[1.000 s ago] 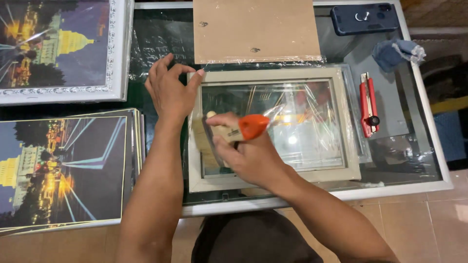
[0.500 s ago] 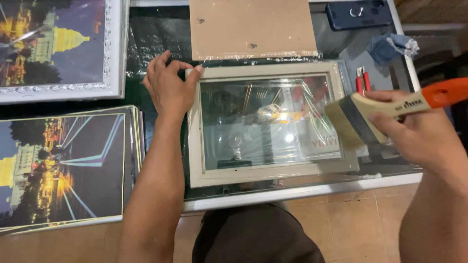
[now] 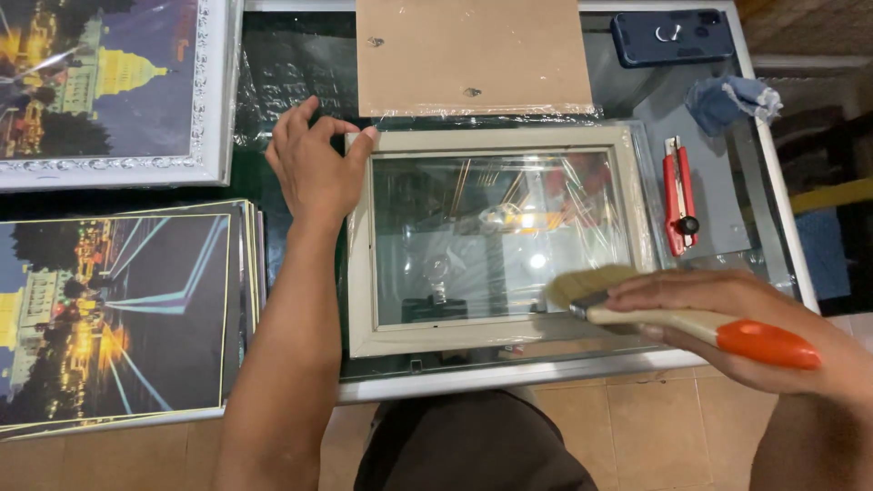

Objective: The person is preparing a picture frame by cutting plastic wrap and cleaning the glass with a brush.

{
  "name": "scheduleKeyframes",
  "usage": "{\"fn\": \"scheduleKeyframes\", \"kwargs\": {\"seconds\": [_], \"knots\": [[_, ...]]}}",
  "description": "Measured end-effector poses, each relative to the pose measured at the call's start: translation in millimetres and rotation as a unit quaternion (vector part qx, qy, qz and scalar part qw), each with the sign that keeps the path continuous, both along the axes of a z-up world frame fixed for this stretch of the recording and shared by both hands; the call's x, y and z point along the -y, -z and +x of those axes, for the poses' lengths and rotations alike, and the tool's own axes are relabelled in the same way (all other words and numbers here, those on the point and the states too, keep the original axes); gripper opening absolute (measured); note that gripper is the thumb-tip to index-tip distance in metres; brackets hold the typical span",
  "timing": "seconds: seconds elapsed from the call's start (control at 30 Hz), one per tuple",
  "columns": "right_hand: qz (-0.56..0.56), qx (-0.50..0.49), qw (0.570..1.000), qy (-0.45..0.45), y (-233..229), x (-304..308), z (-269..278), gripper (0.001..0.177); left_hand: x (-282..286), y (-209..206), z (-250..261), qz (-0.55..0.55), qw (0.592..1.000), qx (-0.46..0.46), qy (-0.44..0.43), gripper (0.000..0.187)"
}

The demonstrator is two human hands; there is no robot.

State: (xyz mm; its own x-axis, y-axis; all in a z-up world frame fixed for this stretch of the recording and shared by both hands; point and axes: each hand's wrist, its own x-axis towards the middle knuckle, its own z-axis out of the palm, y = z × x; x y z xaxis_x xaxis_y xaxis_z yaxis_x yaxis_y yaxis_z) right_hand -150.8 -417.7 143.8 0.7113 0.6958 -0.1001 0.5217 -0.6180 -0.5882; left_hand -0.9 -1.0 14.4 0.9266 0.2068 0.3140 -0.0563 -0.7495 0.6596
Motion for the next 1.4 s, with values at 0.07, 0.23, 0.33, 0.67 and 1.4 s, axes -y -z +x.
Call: {"fn": "scheduleKeyframes", "kwargs": {"seconds": [0.07,0.23,0.33,0.67,1.4], "knots": [[-0.026,-0.023,0.999,-0.022,-11.2,-1.1,-0.8,0.042,-0.1,0.3,-1.6,0.001,1.0,-0.005,0.0,0.024],[0.064,-0.033,0.974,0.215,-1.0,-34.6,36.8,0.038,-2.3,-2.2,-1.8,0.007,1.0,-0.002,0.003,0.024],[0.148,0.14,0.967,0.155,20.6,-66.2,75.2,0.031,0.0,-0.9,-1.8,-0.003,1.0,-0.015,0.004,0.023],[0.162,-0.074,0.976,-0.124,-11.5,-99.0,28.8,0.031,0.6,5.6,-2.4,0.005,1.0,0.001,-0.011,0.024],[0.142,0.184,0.973,0.002,49.3,-200.7,96.3,0.03,-4.3,26.9,9.6,0.03,0.999,0.022,-0.022,0.022]]}}
